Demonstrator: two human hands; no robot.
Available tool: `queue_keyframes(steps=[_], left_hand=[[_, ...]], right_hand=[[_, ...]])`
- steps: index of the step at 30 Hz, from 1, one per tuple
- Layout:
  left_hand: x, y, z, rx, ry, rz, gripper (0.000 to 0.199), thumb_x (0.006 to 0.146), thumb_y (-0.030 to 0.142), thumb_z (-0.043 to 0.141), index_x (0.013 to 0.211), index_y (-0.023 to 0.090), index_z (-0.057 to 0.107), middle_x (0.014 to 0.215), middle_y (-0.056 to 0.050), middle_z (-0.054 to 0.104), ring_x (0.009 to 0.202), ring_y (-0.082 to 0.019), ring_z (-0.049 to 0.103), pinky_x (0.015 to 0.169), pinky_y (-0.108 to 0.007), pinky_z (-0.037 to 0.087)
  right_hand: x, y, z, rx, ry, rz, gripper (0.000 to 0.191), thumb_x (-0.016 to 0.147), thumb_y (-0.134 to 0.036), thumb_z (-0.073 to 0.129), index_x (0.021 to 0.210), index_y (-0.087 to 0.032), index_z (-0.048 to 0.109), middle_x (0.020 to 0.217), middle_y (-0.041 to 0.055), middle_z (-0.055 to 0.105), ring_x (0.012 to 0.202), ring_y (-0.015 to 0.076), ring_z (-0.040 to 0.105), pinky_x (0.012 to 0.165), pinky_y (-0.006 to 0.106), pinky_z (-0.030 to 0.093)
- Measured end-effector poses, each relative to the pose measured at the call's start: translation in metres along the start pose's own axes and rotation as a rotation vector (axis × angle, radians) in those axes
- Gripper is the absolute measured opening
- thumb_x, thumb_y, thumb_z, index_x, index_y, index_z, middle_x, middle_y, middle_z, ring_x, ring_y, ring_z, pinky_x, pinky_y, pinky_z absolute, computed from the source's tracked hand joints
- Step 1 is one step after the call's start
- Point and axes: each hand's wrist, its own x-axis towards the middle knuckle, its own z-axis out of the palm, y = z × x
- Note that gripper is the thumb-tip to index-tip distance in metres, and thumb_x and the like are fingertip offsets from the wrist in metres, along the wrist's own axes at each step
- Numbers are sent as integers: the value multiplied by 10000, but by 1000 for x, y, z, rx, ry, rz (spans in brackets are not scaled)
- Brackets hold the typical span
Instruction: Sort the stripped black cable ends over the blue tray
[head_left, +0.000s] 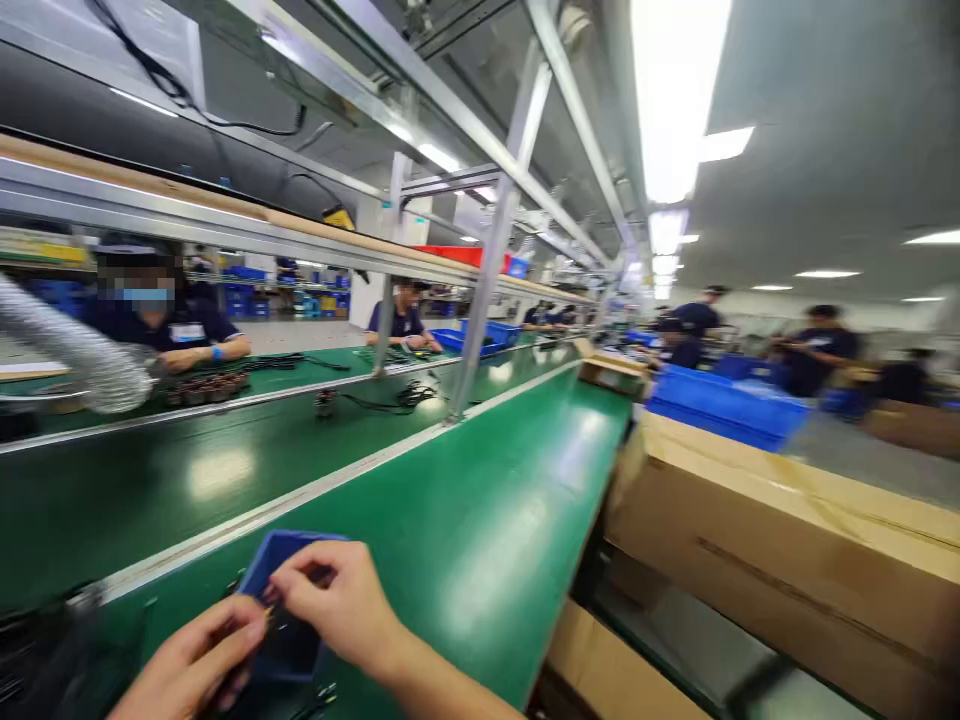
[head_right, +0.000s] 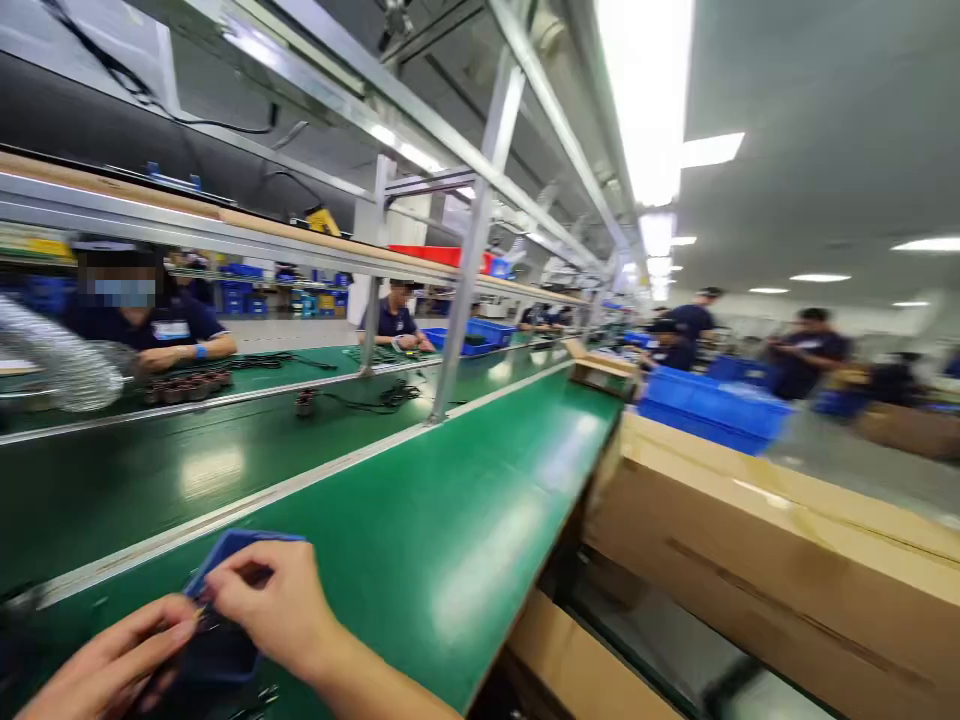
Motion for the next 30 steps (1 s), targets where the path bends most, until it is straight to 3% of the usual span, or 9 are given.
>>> queue_keyframes(steps=[2,6,15,19,25,28,30], left_hand=[[-14,15,10,-63,-2,82,427,609,597,737,664,191,615,585,40,490,554,-122,430,507,-228,325],[-26,32,16,-163,-14,51,308,636,424,730,672,175,553,592,54,483,537,-98,436,532,-221,327],[-28,30,12,-195,15,45,197,651,318,683,686,167,562,595,57,493,514,-84,454,521,-225,318],[-28,31,12,-193,12,49,182,653,307,674,684,168,562,583,58,494,517,-87,451,526,-232,323],[-26,28,13,-205,15,78,208,650,320,687,698,157,567,577,54,485,520,-90,427,544,-249,336],[-25,27,11,-232,51,111,231,640,304,698,744,145,568,591,48,497,540,-93,428,560,-253,336],[-26,28,10,-262,60,117,213,628,226,667,794,145,563,618,47,507,561,-96,438,573,-253,343]], right_hand=[[-5,-2,-2,124,-35,-3,189,810,-272,599,756,-180,755,715,3,763,652,170,716,616,222,558],[-2,10,-1,269,-68,23,223,799,-348,644,739,-158,743,690,55,750,608,185,694,578,242,555],[-5,12,-1,194,-2,-32,260,801,-411,640,715,-180,722,668,55,722,568,190,665,519,246,550],[-4,15,2,166,-37,-66,250,825,-389,617,720,-186,719,672,46,722,560,184,662,514,238,544],[-4,18,2,58,-40,-253,171,845,-282,606,742,-208,721,704,37,723,579,171,652,526,232,528],[-2,19,-2,51,-125,-310,153,860,-257,591,796,-221,725,767,42,726,684,185,676,600,244,545],[-1,19,-3,53,-186,-283,123,842,-249,605,794,-215,713,747,33,705,650,171,658,549,226,527]])
